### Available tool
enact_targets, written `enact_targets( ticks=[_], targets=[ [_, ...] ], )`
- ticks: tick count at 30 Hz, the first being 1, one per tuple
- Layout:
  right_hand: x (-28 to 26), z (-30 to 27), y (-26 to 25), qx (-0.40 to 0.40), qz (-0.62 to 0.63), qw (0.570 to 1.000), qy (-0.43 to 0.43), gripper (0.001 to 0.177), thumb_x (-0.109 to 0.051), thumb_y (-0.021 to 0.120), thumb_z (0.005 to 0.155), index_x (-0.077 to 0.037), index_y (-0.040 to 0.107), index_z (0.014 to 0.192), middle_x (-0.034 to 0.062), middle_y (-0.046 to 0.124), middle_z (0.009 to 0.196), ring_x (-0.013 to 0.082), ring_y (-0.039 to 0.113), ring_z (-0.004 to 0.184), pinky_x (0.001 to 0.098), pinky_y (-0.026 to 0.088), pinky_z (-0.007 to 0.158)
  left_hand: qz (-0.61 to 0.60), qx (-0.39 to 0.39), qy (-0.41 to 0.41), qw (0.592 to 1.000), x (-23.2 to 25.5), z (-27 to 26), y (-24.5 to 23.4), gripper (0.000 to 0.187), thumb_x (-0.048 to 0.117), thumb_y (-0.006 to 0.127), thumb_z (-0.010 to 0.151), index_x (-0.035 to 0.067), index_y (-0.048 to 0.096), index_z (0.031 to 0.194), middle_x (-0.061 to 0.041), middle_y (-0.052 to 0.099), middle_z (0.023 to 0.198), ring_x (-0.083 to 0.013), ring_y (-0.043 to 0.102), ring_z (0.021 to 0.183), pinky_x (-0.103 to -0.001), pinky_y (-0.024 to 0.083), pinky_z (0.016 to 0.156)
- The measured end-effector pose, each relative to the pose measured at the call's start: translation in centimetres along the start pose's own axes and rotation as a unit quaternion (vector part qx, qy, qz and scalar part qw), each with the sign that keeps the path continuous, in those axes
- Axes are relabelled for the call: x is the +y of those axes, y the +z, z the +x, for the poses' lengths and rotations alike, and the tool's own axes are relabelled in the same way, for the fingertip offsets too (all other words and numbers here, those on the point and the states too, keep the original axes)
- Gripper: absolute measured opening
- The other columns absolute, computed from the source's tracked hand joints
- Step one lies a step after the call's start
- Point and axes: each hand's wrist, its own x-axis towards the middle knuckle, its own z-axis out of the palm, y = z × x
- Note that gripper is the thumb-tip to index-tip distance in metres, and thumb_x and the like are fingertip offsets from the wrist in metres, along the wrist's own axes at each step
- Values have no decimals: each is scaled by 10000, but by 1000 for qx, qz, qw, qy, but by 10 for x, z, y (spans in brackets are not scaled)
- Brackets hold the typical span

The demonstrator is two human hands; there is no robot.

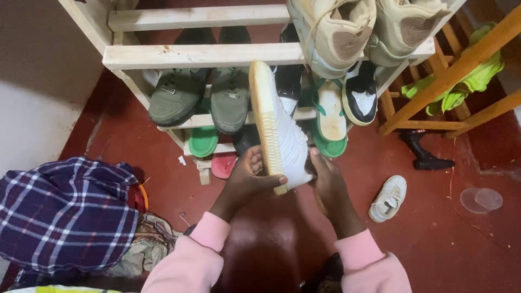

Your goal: The person removes multiple pairs of shoes from a wooden shoe rack, including white sneakers, beige sneakers, black-and-white sneakers, green shoes, and flip-flops. They place each pair on the floor in front of the rack, handling them one at a time.

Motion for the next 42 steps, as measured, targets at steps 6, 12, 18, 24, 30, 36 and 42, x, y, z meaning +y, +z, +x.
enact_targets(
  ticks=[6,12,18,24,30,36,42],
  targets=[
    [12,0,-3,-24,-130,985,-111,507,-357,423,1130,50,656,1322,156,665,1160,201,595,1066,333,474,986,43,54,15,998,6,-4,12,899,179,921,646,-30,449,1382,-139,665,1258,-209,688,1129,-349,589,969],
    [8,1,9,-6,-118,991,-55,572,-440,370,1048,-68,562,1438,81,664,1333,196,602,1265,372,443,1061,280,190,45,940,17,-8,26,832,225,956,582,9,542,1271,-109,736,1143,-186,737,1019,-326,594,886],
    [10,4,9,8,-147,989,4,601,-487,369,1036,-104,546,1465,73,653,1346,195,609,1208,382,481,1035,336,195,14,921,21,-8,27,826,260,947,588,9,544,1263,-137,735,1135,-222,736,1029,-340,579,895],
    [16,6,7,-13,-103,994,28,592,-471,397,1028,-125,520,1493,61,649,1349,167,605,1177,374,476,1027,333,197,17,922,22,-11,27,807,285,936,588,-4,566,1244,-146,741,1122,-234,742,1020,-343,584,885],
    [13,2,7,-44,-110,993,26,565,-432,417,1031,-128,516,1497,72,667,1308,172,620,1160,368,479,1020,367,200,13,908,19,-8,24,809,278,938,587,-16,564,1241,-169,742,1100,-256,739,1002,-360,574,885],
    [12,2,10,-52,-85,995,23,543,-389,425,1049,-93,524,1493,87,680,1260,170,659,1099,361,514,1000,340,199,2,919,18,-7,22,775,270,920,607,-10,572,1240,-165,752,1088,-249,760,978,-348,596,863],
    [14,5,4,-35,-65,997,27,533,-361,450,1047,-45,531,1468,93,694,1222,171,670,1058,359,507,985,325,178,3,929,15,-6,21,811,292,934,598,-18,556,1246,-167,742,1125,-231,756,1012,-332,603,874]
  ],
)
